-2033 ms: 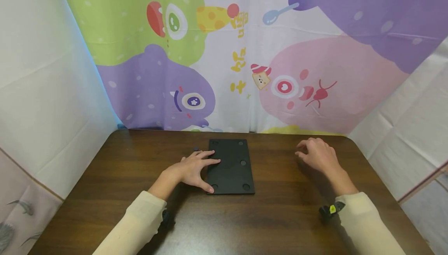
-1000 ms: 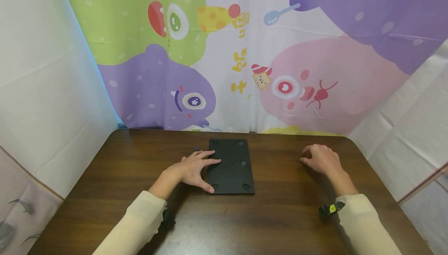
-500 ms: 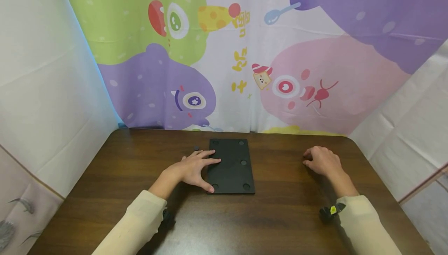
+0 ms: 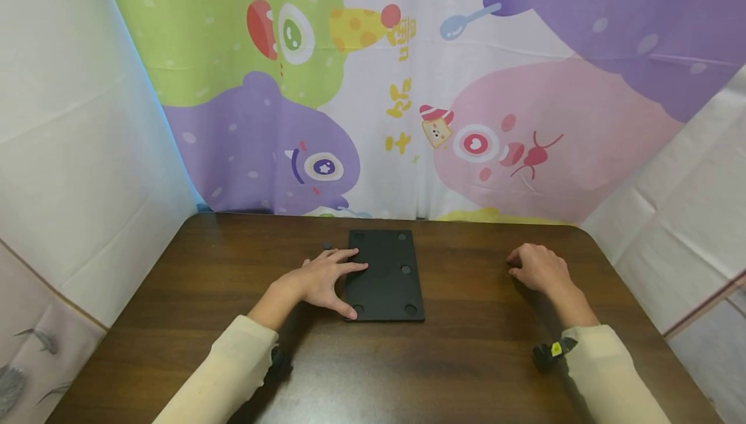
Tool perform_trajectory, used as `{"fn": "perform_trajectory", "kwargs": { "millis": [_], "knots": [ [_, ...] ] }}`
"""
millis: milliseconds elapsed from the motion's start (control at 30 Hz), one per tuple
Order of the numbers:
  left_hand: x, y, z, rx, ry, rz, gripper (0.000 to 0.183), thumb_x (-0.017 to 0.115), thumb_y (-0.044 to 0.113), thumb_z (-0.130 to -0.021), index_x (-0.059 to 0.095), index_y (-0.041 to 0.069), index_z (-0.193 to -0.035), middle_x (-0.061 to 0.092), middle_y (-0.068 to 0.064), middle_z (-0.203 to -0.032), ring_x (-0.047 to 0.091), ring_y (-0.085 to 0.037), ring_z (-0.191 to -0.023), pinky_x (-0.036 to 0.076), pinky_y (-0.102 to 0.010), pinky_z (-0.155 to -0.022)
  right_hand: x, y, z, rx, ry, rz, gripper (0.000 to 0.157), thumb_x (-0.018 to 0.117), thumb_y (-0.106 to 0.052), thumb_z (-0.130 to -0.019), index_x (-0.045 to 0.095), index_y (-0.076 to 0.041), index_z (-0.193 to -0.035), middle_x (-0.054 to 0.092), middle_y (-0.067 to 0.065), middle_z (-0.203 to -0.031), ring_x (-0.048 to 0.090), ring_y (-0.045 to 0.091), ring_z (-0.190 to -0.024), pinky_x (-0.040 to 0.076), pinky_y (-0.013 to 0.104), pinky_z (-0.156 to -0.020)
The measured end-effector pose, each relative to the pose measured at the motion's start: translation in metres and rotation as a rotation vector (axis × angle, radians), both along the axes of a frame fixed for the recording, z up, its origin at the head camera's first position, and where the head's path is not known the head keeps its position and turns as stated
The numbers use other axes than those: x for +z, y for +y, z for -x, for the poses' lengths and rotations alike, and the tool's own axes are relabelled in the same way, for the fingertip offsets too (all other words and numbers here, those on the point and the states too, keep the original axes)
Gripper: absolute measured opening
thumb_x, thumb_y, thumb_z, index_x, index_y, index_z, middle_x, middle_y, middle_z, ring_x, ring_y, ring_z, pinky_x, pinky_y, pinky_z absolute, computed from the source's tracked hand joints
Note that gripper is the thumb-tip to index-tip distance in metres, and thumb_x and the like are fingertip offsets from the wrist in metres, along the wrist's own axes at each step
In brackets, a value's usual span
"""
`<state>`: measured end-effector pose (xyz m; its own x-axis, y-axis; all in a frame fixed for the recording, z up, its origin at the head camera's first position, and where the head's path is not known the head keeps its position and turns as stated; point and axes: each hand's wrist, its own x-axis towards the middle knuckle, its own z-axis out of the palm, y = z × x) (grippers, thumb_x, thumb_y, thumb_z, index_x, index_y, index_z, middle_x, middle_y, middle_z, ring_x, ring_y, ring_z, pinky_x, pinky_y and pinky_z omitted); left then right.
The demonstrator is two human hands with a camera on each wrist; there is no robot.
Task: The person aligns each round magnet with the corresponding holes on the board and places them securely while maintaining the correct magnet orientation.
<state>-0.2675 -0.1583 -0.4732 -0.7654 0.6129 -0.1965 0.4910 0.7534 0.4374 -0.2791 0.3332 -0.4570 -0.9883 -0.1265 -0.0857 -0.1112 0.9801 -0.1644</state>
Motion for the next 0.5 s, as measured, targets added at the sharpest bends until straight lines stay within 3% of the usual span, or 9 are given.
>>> {"fn": "perform_trajectory", "kwargs": {
  "millis": [200, 367, 500],
  "knots": [
    [-0.033, -0.008, 0.020, 0.003, 0.038, 0.007, 0.118, 0.083, 0.093, -0.073, 0.043, 0.044, -0.173, 0.021, -0.003, -0.191, 0.020, -0.058, -0.173, 0.022, -0.098, -0.120, 0.001, 0.000, -0.001, 0.003, 0.005, 0.002, 0.025, 0.082, -0.015, -0.100, 0.085, -0.006, -0.123, 0.081, 0.024, -0.129, 0.075, 0.055, -0.119, 0.063, 0.068, -0.085],
    [-0.044, -0.011, 0.027, 0.005, 0.035, 0.007, 0.121, 0.082, 0.096, -0.071, 0.040, 0.048, -0.174, 0.018, 0.001, -0.192, 0.017, -0.055, -0.175, 0.021, -0.097, -0.123, 0.003, 0.001, -0.002, 0.000, 0.009, 0.013, 0.022, 0.083, -0.014, -0.099, 0.085, -0.005, -0.119, 0.083, 0.022, -0.122, 0.077, 0.052, -0.115, 0.063, 0.066, -0.084],
    [-0.045, -0.011, 0.027, 0.008, 0.032, 0.008, 0.121, 0.083, 0.095, -0.071, 0.040, 0.048, -0.174, 0.017, 0.002, -0.192, 0.017, -0.055, -0.175, 0.020, -0.097, -0.123, 0.003, 0.001, -0.003, 0.001, 0.010, 0.013, 0.019, 0.083, -0.015, -0.099, 0.085, -0.005, -0.116, 0.083, 0.021, -0.119, 0.077, 0.051, -0.112, 0.063, 0.066, -0.083]
  ]
}}
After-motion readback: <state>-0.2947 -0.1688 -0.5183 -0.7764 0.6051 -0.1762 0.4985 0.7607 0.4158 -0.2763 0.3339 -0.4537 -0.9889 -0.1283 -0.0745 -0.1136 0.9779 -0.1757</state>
